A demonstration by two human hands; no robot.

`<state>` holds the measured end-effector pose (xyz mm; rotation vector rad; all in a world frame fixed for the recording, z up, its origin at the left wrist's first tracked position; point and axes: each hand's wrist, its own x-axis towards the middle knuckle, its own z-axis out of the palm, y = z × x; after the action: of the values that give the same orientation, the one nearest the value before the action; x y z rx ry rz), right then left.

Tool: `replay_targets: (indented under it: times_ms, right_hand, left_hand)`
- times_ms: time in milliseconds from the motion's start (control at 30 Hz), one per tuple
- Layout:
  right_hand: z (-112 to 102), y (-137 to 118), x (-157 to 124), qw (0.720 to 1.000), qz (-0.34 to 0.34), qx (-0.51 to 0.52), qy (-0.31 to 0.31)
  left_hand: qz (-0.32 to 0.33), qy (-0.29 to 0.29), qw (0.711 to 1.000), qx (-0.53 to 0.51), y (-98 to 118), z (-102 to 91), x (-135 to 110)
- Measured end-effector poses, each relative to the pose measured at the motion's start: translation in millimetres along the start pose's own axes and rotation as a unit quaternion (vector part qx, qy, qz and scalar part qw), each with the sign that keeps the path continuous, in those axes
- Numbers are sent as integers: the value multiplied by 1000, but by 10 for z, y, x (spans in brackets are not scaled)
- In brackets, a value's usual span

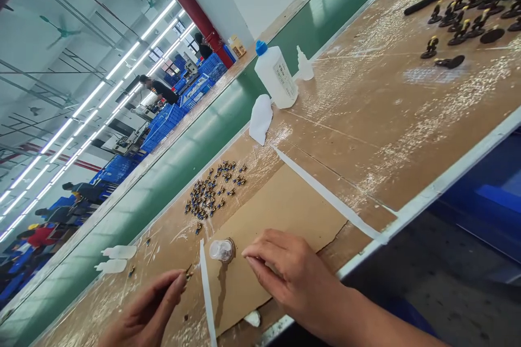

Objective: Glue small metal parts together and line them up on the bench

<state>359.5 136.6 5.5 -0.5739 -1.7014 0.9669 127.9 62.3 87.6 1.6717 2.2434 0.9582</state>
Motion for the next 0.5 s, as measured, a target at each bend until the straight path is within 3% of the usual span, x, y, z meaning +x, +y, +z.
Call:
replay_targets:
  times_ms: [133, 300, 500]
  right_hand:
    - [-10, -7, 4, 1000, 7, 13, 5]
    - [-16, -14, 5, 1000, 17, 18, 5]
    - [-33, -21, 28, 1000, 22, 15, 6]
  left_hand:
    - [78, -67, 989, 103, 3, 47, 211]
    - [138, -78, 971, 178, 90, 128, 331]
    - [189, -97, 959, 189, 126, 179, 399]
